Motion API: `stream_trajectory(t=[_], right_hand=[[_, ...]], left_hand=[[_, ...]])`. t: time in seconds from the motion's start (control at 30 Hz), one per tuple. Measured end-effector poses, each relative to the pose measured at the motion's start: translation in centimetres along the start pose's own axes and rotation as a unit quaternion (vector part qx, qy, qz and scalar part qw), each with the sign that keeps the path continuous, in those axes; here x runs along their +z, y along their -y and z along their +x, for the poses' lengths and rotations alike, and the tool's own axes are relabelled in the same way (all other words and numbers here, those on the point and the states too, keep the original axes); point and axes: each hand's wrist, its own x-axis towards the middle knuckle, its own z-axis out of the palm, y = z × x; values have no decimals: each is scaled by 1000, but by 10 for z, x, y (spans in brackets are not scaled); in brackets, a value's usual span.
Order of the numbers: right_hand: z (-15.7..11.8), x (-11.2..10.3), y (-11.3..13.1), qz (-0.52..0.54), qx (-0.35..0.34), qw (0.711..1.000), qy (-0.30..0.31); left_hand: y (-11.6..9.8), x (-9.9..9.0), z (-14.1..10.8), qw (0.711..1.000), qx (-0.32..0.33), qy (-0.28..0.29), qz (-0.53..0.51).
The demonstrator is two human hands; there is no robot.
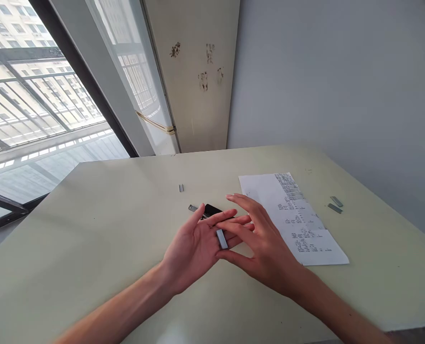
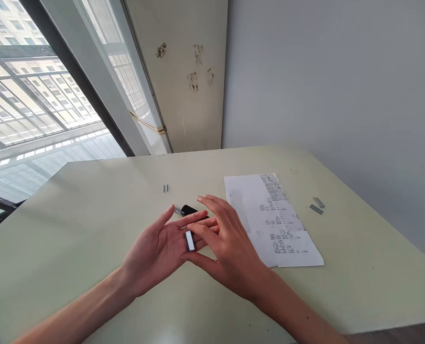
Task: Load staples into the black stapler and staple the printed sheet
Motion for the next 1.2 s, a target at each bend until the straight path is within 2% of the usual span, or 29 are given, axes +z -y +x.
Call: stream_trajectory(t=[0.17,0.23,0.3,0.33,0.4,0.5,0.53,0.6,0.7,0.83,0.93,1.0,1.1,1.2], right_hand=[[-21,-16,-1,-21,-14,999,-43],[-31,-32,-11,-50,14,996,-70],[-47,-51,-31,-101,81,986,-105],[-57,-61,-45,-129,122,978,-113],[-81,-80,-79,-177,207,956,-104],[-121,-103,-131,-249,321,909,-98],[-133,-108,-145,-264,354,892,-101],[-152,-114,-167,-272,394,872,-102],[-171,-115,-187,-251,416,870,-91],[-181,-114,-195,-251,407,875,-82],[-175,-116,-186,-255,407,874,-77],[-161,-114,-169,-250,405,875,-83],[-129,-99,-127,-201,414,884,-86],[-93,-70,-81,-65,411,908,-47]], left_hand=[[16,-2,7,998,-10,16,57],[14,-10,5,991,25,12,131],[3,-24,1,966,91,-4,244],[-6,-33,-3,940,136,-24,313],[-25,-53,-10,859,213,-104,453],[-49,-84,-17,712,244,-239,613],[-54,-93,-17,672,242,-267,647],[-58,-107,-14,609,236,-285,702],[-56,-120,-9,556,216,-251,763],[-51,-127,-8,533,197,-202,797],[-50,-131,-10,525,202,-186,806],[-51,-133,-10,523,206,-186,806],[-52,-135,-10,527,206,-182,804],[-52,-134,-11,534,203,-166,804]])
